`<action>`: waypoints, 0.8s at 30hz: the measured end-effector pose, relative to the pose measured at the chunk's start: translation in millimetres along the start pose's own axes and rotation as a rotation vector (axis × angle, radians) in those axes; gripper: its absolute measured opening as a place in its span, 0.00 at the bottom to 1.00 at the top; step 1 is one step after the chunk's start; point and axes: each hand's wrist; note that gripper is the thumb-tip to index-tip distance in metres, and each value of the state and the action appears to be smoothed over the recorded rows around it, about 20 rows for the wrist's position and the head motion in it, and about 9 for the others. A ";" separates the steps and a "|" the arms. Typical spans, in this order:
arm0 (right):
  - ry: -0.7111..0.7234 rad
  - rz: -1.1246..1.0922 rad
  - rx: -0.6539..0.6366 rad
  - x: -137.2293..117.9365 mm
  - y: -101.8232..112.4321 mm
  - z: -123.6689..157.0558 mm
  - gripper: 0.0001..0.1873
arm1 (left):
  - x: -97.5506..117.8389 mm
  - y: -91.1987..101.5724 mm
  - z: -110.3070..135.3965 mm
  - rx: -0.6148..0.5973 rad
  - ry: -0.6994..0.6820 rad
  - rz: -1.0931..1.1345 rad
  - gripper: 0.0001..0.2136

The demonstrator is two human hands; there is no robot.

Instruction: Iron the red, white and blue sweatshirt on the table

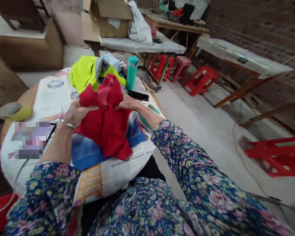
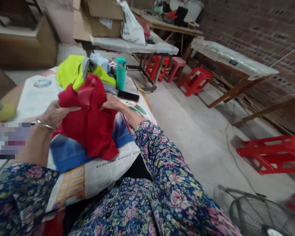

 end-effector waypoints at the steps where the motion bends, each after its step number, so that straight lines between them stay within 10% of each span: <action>1: -0.011 -0.025 0.032 -12.0 3.3 -4.0 0.28 | 14.8 2.9 0.9 0.006 -0.072 -0.023 0.43; 6: 0.093 0.193 0.297 -59.2 40.1 16.9 0.11 | 75.7 29.6 21.2 0.075 -0.528 -0.318 0.52; 9: 0.194 0.388 0.262 -58.1 38.3 44.0 0.14 | 73.0 45.4 51.1 0.092 -0.596 -0.483 0.48; 18: 0.341 0.551 -0.332 37.1 -95.6 138.4 0.16 | -101.5 20.7 156.5 -0.474 -0.192 -1.003 0.10; 21: 0.417 0.538 -0.497 45.3 -95.7 169.1 0.19 | -134.9 12.8 193.4 -0.549 -0.172 -1.141 0.17; 24: 0.378 0.467 -0.309 50.2 -57.0 172.3 0.25 | -135.0 19.6 210.1 -0.643 -0.136 -1.167 0.23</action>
Point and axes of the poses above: each hand's wrist, its own z-axis away from the middle knuckle, its own y-axis out of the back of the hand, x = y × z, and after that the axes turned 8 degrees about -x, right-handed
